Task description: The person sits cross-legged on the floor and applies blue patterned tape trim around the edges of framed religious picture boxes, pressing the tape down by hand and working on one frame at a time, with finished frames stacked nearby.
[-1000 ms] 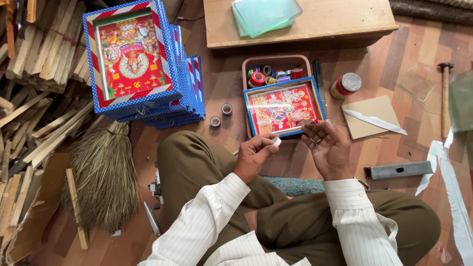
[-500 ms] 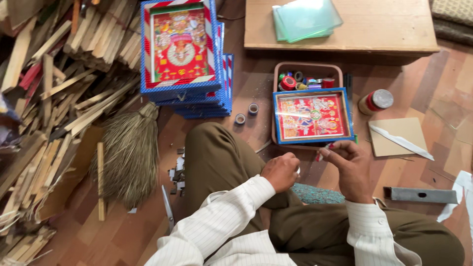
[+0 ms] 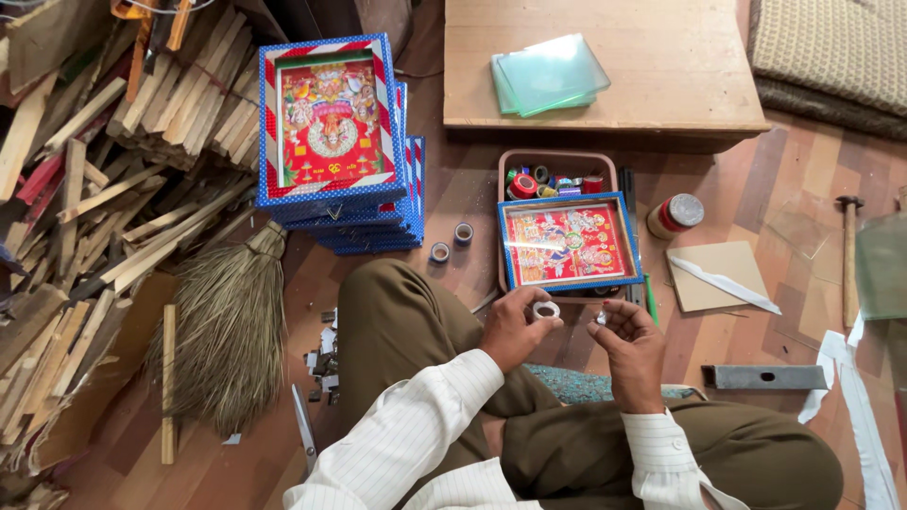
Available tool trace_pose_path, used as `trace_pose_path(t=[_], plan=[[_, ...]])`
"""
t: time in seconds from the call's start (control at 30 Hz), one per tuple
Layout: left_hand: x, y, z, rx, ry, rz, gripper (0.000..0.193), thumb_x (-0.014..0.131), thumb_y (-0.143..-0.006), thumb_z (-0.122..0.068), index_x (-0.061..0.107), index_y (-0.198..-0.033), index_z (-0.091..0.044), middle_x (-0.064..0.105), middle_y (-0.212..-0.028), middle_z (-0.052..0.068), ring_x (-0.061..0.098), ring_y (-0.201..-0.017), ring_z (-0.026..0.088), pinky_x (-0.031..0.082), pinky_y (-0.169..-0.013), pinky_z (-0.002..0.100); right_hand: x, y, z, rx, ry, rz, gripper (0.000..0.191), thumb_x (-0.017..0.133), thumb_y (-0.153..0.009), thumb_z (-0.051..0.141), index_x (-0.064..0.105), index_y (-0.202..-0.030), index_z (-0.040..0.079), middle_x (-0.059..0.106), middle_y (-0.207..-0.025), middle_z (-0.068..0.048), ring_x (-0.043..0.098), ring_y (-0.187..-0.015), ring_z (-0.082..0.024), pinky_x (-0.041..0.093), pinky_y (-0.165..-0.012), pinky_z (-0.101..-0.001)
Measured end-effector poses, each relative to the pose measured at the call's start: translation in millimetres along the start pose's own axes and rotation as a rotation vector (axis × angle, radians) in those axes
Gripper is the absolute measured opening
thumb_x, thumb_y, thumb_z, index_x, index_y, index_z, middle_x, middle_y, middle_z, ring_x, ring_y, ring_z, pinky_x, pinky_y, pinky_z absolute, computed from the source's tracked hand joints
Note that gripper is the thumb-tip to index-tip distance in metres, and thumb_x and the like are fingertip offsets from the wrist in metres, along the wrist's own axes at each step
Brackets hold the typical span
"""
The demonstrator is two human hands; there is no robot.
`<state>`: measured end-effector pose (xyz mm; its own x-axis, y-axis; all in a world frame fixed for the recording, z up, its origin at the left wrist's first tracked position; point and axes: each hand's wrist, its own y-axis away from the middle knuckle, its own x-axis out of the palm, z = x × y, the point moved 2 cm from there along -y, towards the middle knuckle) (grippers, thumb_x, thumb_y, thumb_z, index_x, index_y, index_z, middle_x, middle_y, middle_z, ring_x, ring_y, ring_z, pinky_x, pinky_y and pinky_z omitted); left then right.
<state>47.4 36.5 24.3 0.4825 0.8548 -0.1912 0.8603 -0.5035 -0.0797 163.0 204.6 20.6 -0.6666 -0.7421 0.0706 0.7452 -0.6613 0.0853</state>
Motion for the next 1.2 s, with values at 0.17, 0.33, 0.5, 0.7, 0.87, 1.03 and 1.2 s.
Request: trace_pose_path(t=[0.17, 0.33, 0.5, 0.7, 0.87, 1.03, 1.2], plan=[[-27, -38, 8, 0.148, -0.088, -0.123, 0.031, 0.084, -0.073, -0.01, 0.072, -0.101, -0.003, 0.073, -0.103, 0.015, 0.071, -0.091, 0.027, 0.057, -0.08, 0.037, -13, -6, 4, -0.055, 0.013, -0.116, 0.013, 0.073, -0.093, 0.002, 0.071, -0.106, -0.003, 0.072, -0.092, -0.005, 0.069, -0.082, -0.013, 0.057, -0.077, -0.027], [-71, -124, 23, 0.243, -0.356, -0.305, 0.013, 0.081, -0.081, -0.007, 0.07, -0.084, -0.001, 0.068, -0.108, 0.017, 0.07, -0.093, 0.031, 0.056, -0.085, 0.04, -45, -48, 20, -0.094, 0.076, -0.111, 0.011, 0.073, -0.1, 0.008, 0.069, -0.105, -0.001, 0.069, -0.091, -0.003, 0.066, -0.079, -0.011, 0.055, -0.073, -0.0251], [-95, -183, 61, 0.057, -0.664, -0.36, 0.011, 0.079, -0.074, -0.007, 0.072, -0.079, -0.001, 0.068, -0.1, 0.018, 0.066, -0.094, 0.038, 0.052, -0.083, 0.047, -63, -95, 29, -0.08, -0.007, -0.151, 0.014, 0.071, -0.105, 0.012, 0.065, -0.106, -0.001, 0.069, -0.089, -0.007, 0.065, -0.073, -0.013, 0.054, -0.065, -0.0265], [-91, -204, 104, -0.121, -0.797, -0.271, 0.012, 0.072, -0.076, -0.001, 0.073, -0.088, -0.002, 0.068, -0.107, 0.02, 0.066, -0.098, 0.038, 0.053, -0.087, 0.044, -43, -99, 27, -0.014, 0.062, -0.189, 0.017, 0.072, -0.099, 0.005, 0.063, -0.11, -0.005, 0.072, -0.092, -0.01, 0.069, -0.077, -0.014, 0.058, -0.068, -0.0278], [-78, -206, 71, 0.068, -0.619, -0.373, 0.018, 0.073, -0.081, -0.006, 0.071, -0.098, 0.0, 0.068, -0.108, 0.018, 0.065, -0.101, 0.038, 0.051, -0.085, 0.046, -29, -96, 38, 0.015, 0.084, -0.138, 0.038, 0.069, -0.097, 0.003, 0.057, -0.132, -0.003, 0.071, -0.09, -0.012, 0.07, -0.079, -0.015, 0.06, -0.072, -0.0289], [-23, -218, 37, 0.345, -0.574, -0.075, 0.021, 0.074, -0.082, -0.01, 0.073, -0.103, -0.006, 0.067, -0.108, 0.012, 0.063, -0.105, 0.033, 0.048, -0.092, 0.045, -21, -94, 43, 0.024, 0.039, -0.13, 0.025, 0.067, -0.102, 0.003, 0.067, -0.122, -0.012, 0.073, -0.101, -0.014, 0.073, -0.088, -0.018, 0.061, -0.082, -0.0294], [36, -253, 43, 0.27, -0.855, 0.151, 0.014, 0.07, -0.08, -0.007, 0.076, -0.092, -0.01, 0.066, -0.1, 0.011, 0.06, -0.103, 0.032, 0.045, -0.087, 0.047, -27, -95, 49, 0.025, -0.029, -0.253, 0.02, 0.065, -0.104, 0.005, 0.068, -0.117, -0.01, 0.073, -0.099, -0.015, 0.073, -0.086, -0.019, 0.063, -0.081, -0.0315]])
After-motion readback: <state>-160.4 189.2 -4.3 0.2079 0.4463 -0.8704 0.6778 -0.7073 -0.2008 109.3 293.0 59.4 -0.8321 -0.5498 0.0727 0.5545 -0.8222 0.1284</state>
